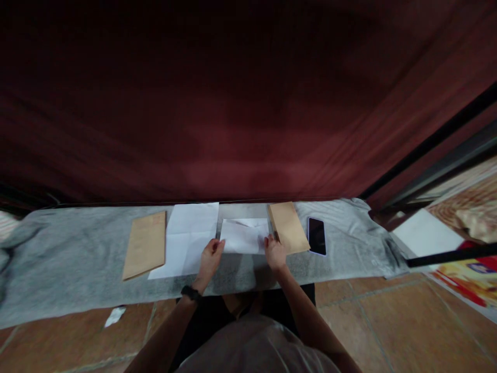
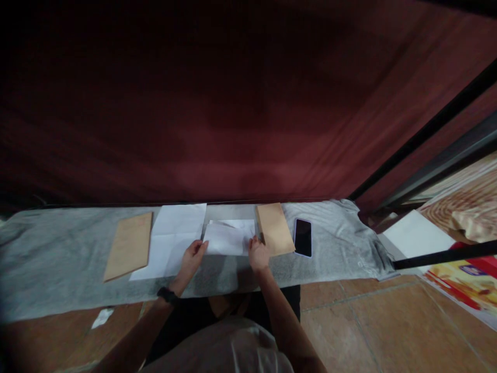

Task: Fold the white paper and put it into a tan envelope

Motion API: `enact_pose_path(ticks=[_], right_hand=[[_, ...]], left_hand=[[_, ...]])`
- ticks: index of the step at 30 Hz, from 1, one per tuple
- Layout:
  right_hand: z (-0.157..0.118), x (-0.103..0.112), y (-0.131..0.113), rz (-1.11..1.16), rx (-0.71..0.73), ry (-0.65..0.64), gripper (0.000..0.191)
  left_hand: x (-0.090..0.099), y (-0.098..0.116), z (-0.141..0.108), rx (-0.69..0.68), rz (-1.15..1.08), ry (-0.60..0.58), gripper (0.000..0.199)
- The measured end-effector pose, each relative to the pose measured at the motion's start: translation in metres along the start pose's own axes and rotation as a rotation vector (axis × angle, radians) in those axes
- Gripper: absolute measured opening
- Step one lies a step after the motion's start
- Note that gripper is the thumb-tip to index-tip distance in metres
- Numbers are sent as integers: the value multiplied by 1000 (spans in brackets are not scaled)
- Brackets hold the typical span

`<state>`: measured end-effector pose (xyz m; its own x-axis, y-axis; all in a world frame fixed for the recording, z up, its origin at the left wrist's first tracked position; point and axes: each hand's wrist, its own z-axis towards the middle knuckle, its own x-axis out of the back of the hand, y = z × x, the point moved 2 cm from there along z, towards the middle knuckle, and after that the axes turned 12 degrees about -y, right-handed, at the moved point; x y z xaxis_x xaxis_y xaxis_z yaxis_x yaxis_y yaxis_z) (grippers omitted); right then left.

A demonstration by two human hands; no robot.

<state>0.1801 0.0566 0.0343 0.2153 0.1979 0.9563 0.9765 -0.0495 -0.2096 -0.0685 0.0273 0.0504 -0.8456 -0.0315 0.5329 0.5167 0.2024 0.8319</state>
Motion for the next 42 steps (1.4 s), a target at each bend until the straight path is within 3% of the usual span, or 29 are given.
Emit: enact_pose_path(ticks=[9, 17, 21, 28, 36, 39, 42], right_hand=[[19, 4, -10, 2, -56, 37, 36], [22, 5, -16, 16, -61, 52, 44], [16, 1, -18, 59, 33, 127, 54], [2, -20, -42, 61, 418, 121, 51], [1, -34, -41, 37, 416, 154, 50], [1, -36, -41, 47, 410, 155, 50], [2, -38, -41, 61, 413, 161, 51]], left_hand=[[0, 1, 20, 158, 258, -16, 23], [-2, 9, 25, 287, 411, -66, 28], [-4, 11, 27, 309, 454, -91, 29], [-5, 16, 27, 297, 510, -112, 28], [-9, 19, 23, 309, 565, -84, 31], [-11, 24, 15, 218, 662, 6, 35], [-23, 32, 7, -47, 782, 117, 41]])
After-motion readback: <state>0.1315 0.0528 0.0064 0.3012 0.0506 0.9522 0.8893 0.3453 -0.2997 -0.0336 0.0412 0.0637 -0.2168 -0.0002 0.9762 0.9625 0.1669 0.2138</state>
